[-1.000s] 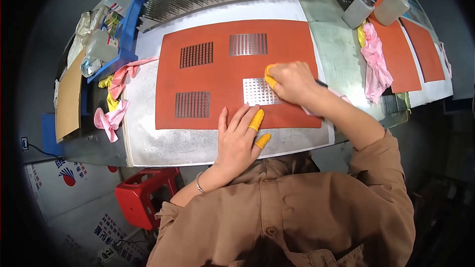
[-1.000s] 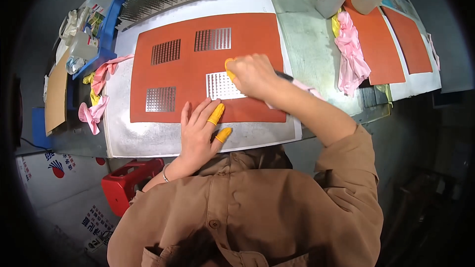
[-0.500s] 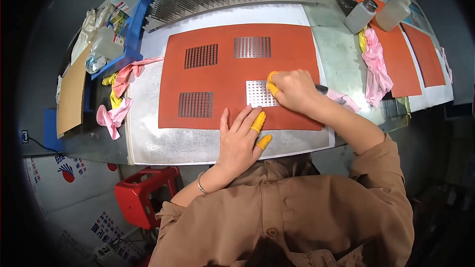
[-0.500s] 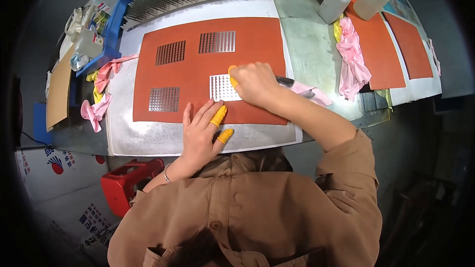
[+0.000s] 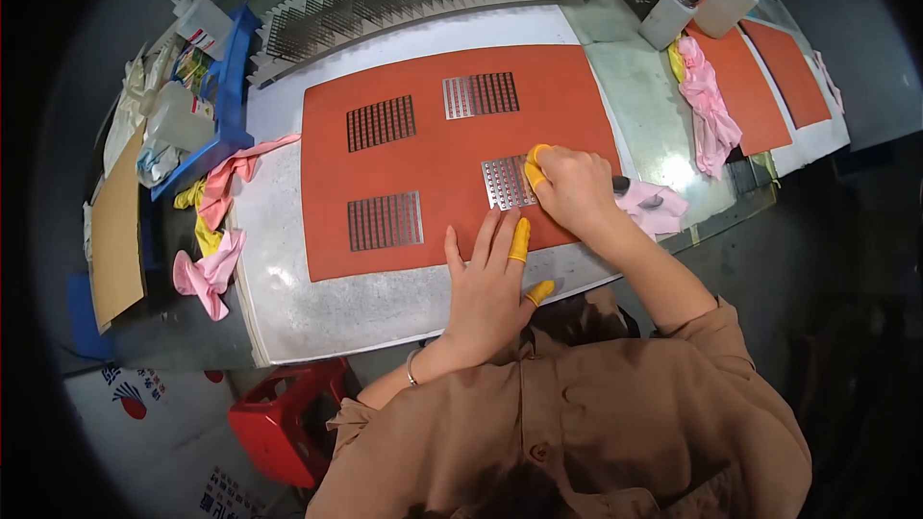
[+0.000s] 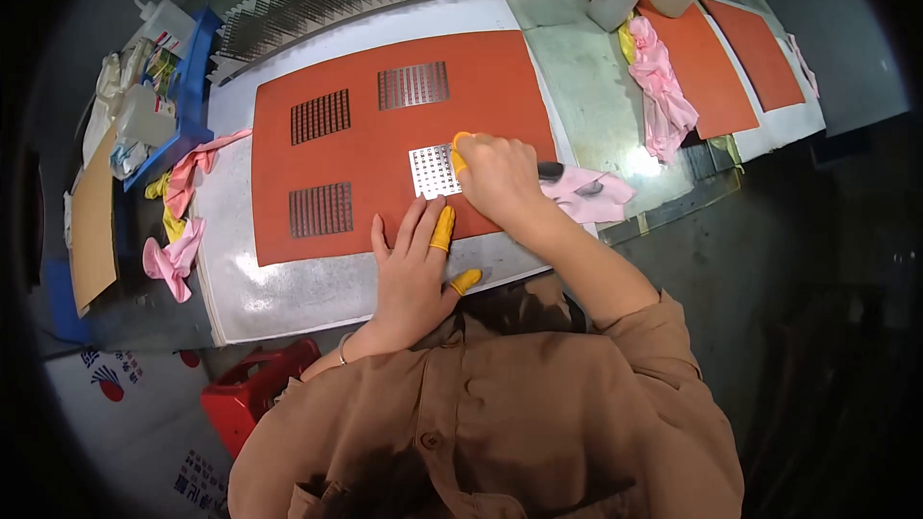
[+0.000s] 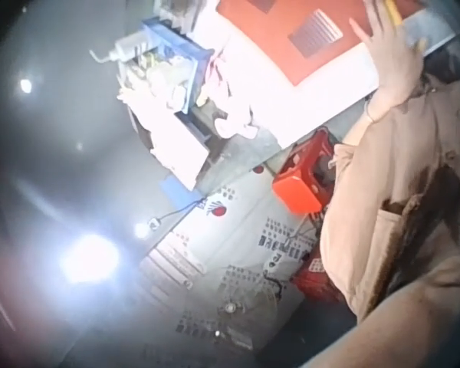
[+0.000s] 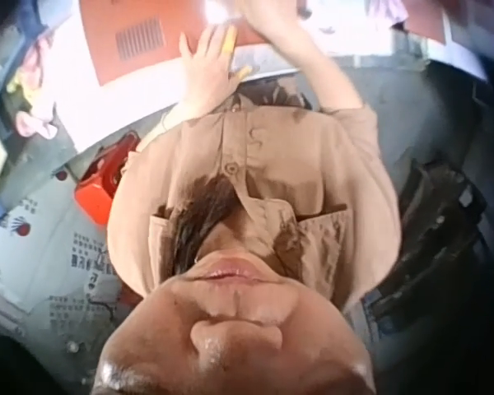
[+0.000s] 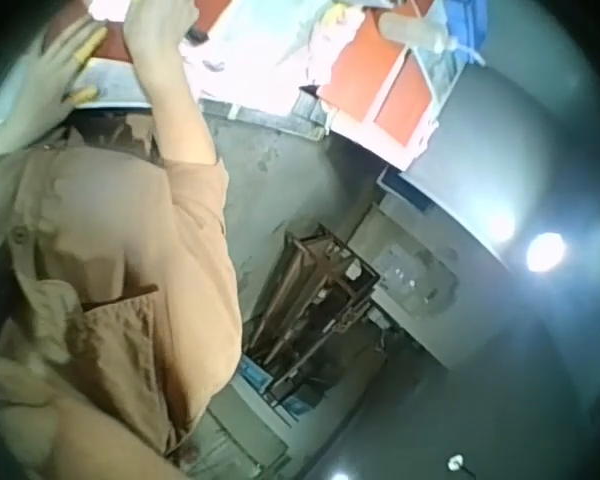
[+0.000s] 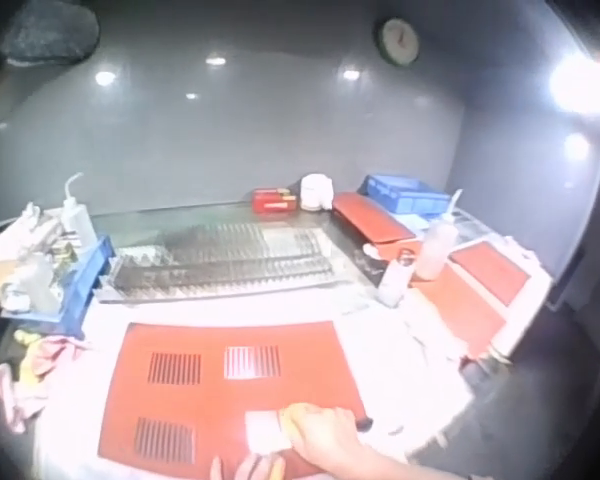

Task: The person wipes small metal grid plates with a yellow cloth at an industrial workstation.

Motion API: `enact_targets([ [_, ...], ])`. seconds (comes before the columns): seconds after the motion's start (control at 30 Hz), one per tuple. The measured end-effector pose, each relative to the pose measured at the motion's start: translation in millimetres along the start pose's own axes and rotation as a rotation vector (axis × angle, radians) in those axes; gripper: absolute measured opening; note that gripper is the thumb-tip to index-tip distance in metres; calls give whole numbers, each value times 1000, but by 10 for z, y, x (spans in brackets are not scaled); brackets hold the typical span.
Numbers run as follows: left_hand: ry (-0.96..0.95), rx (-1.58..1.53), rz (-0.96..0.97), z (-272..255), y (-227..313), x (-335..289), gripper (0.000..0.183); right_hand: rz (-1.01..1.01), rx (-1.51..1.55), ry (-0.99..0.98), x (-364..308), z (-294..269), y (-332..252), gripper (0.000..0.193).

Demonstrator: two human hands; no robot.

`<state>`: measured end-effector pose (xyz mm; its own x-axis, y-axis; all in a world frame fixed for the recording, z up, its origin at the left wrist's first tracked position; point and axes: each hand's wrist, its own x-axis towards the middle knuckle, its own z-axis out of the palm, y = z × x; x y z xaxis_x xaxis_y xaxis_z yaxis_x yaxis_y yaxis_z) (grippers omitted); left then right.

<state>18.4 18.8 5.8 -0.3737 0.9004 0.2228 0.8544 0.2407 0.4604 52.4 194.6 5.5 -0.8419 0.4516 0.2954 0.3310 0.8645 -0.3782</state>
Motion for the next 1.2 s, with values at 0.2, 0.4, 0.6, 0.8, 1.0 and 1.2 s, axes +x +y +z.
enact_targets([
  [0.2,-19,-47,18,-4,-59,-27,67,3,-110,-7,107,-18,-68,9],
  [0.4,-61,-66,12,-21,-99,-43,69,-25,-139,21,13,-2,-104,8],
  [0.6,-54,-83,32,-32,-121,-46,70,-41,-106,20,-91,-37,-97,9],
  [0.8,-31,-80,52,-12,-91,-25,66,-37,-117,21,170,-21,116,11],
  [1.0,-58,-54,-1,-27,-66,-15,62,-73,-20,-13,87,-67,80,7],
  [1.2,-50,-19,-20,-40,-11,9,60,-170,0,-82,100,-34,167,9],
])
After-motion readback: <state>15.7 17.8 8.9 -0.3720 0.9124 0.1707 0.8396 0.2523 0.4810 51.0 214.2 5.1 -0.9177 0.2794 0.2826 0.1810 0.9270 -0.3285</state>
